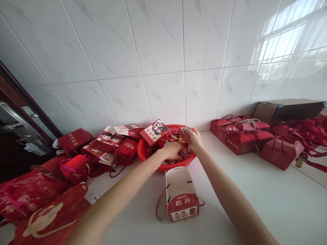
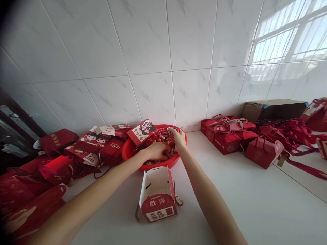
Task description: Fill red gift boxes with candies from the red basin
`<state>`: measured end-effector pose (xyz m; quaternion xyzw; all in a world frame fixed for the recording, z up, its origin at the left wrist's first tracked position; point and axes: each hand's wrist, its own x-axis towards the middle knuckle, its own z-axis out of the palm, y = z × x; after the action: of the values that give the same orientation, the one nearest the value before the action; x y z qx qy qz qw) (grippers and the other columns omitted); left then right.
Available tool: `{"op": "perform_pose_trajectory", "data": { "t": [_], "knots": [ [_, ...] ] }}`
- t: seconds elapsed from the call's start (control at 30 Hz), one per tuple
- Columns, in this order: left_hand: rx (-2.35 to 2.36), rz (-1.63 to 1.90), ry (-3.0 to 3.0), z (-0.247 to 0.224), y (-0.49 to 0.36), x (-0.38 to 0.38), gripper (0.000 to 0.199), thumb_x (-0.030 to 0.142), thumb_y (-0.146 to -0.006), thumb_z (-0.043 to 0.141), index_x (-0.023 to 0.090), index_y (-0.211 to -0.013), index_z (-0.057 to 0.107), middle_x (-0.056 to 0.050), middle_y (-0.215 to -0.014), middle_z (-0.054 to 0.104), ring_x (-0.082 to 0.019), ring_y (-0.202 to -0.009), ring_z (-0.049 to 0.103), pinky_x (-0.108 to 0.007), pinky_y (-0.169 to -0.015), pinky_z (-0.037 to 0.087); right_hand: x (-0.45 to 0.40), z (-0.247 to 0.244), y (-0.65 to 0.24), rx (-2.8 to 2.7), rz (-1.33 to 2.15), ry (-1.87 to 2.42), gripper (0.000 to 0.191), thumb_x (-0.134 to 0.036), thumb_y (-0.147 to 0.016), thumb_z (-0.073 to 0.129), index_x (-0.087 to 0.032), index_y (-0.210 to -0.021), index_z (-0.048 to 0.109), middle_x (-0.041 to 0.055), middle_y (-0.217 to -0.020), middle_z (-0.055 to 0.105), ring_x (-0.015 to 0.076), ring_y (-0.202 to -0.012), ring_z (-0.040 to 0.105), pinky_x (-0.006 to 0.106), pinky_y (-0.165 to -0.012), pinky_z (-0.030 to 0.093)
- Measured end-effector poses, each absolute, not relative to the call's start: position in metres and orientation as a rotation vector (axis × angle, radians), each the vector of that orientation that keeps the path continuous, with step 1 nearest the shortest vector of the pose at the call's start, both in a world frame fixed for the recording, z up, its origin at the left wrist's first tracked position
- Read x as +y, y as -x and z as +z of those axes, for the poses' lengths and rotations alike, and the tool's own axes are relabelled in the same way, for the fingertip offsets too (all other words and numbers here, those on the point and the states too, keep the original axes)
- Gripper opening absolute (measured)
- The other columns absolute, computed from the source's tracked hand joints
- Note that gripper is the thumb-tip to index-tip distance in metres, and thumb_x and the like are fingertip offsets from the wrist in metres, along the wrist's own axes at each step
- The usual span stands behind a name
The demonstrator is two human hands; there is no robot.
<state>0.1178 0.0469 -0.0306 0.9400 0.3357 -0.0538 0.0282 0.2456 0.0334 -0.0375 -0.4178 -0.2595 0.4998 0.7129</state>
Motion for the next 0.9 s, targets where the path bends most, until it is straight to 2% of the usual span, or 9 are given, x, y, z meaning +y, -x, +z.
{"op": "perform_pose_trajectory", "data": {
  "t": [0.17, 0.37, 0.57, 0.7, 0.77, 0.83, 0.9],
  "knots": [
    [1.344, 0.069, -2.77, -0.02, -0.085, 0.064, 0.007, 0.025, -0.077, 0.066, 0.021, -0.079, 0.071, -0.004, -0.078, 0.072, -0.023, -0.078, 0.067, -0.029, -0.066, 0.044, 0.034, -0.037, -0.246, -0.57, 1.095, 0.928, 0.014, -0.025, -0.068, 0.072, -0.021, -0.069, 0.059, -0.0041, -0.06, 0.065, 0.0134, -0.057, 0.064, 0.023, -0.051, 0.055],
    [1.74, 0.177, -2.578, -0.016, -0.037, 0.082, 0.014, 0.033, -0.078, 0.064, 0.021, -0.073, 0.069, -0.006, -0.083, 0.072, -0.026, -0.085, 0.068, -0.029, -0.066, 0.043, 0.032, -0.036, -0.245, -0.564, 1.112, 0.966, 0.015, -0.026, -0.069, 0.073, -0.021, -0.071, 0.059, -0.0034, -0.063, 0.067, 0.0142, -0.059, 0.066, 0.023, -0.05, 0.055],
    [1.829, 0.217, -2.428, -0.015, -0.018, 0.088, 0.011, 0.03, -0.074, 0.067, 0.021, -0.07, 0.064, -0.005, -0.074, 0.068, -0.025, -0.075, 0.066, -0.029, -0.063, 0.044, 0.032, -0.037, -0.244, -0.581, 1.099, 0.939, 0.014, -0.025, -0.069, 0.072, -0.021, -0.069, 0.059, -0.0032, -0.062, 0.067, 0.0142, -0.057, 0.065, 0.023, -0.048, 0.054],
    [1.9, 0.205, -2.406, -0.01, -0.018, 0.085, 0.028, 0.036, -0.08, 0.066, 0.021, -0.058, 0.057, -0.004, -0.065, 0.064, -0.026, -0.073, 0.065, -0.03, -0.058, 0.041, 0.035, -0.039, -0.245, -0.593, 1.1, 0.958, 0.016, -0.027, -0.068, 0.073, -0.021, -0.071, 0.058, -0.0037, -0.062, 0.066, 0.0143, -0.058, 0.066, 0.023, -0.049, 0.054],
    [1.947, 0.258, -2.436, -0.007, -0.022, 0.081, 0.027, 0.037, -0.083, 0.064, 0.02, -0.063, 0.061, -0.005, -0.073, 0.068, -0.026, -0.079, 0.066, -0.03, -0.061, 0.043, 0.035, -0.039, -0.245, -0.592, 1.096, 0.958, 0.017, -0.027, -0.067, 0.074, -0.021, -0.071, 0.058, -0.0038, -0.062, 0.066, 0.0142, -0.058, 0.065, 0.022, -0.049, 0.054],
    [1.921, 0.373, -2.511, -0.006, -0.028, 0.074, 0.016, 0.032, -0.085, 0.062, 0.02, -0.079, 0.069, -0.006, -0.087, 0.071, -0.025, -0.087, 0.067, -0.03, -0.069, 0.047, 0.035, -0.038, -0.244, -0.581, 1.092, 0.951, 0.017, -0.026, -0.067, 0.073, -0.021, -0.07, 0.057, -0.004, -0.061, 0.066, 0.0137, -0.057, 0.065, 0.022, -0.048, 0.054],
    [1.761, 0.457, -2.633, -0.008, -0.039, 0.067, 0.019, 0.026, -0.086, 0.061, 0.019, -0.098, 0.072, -0.008, -0.1, 0.071, -0.024, -0.092, 0.067, -0.03, -0.078, 0.05, 0.034, -0.037, -0.243, -0.568, 1.091, 0.948, 0.016, -0.024, -0.068, 0.072, -0.021, -0.069, 0.057, -0.0043, -0.06, 0.065, 0.0132, -0.056, 0.064, 0.022, -0.047, 0.053]
  ]
}}
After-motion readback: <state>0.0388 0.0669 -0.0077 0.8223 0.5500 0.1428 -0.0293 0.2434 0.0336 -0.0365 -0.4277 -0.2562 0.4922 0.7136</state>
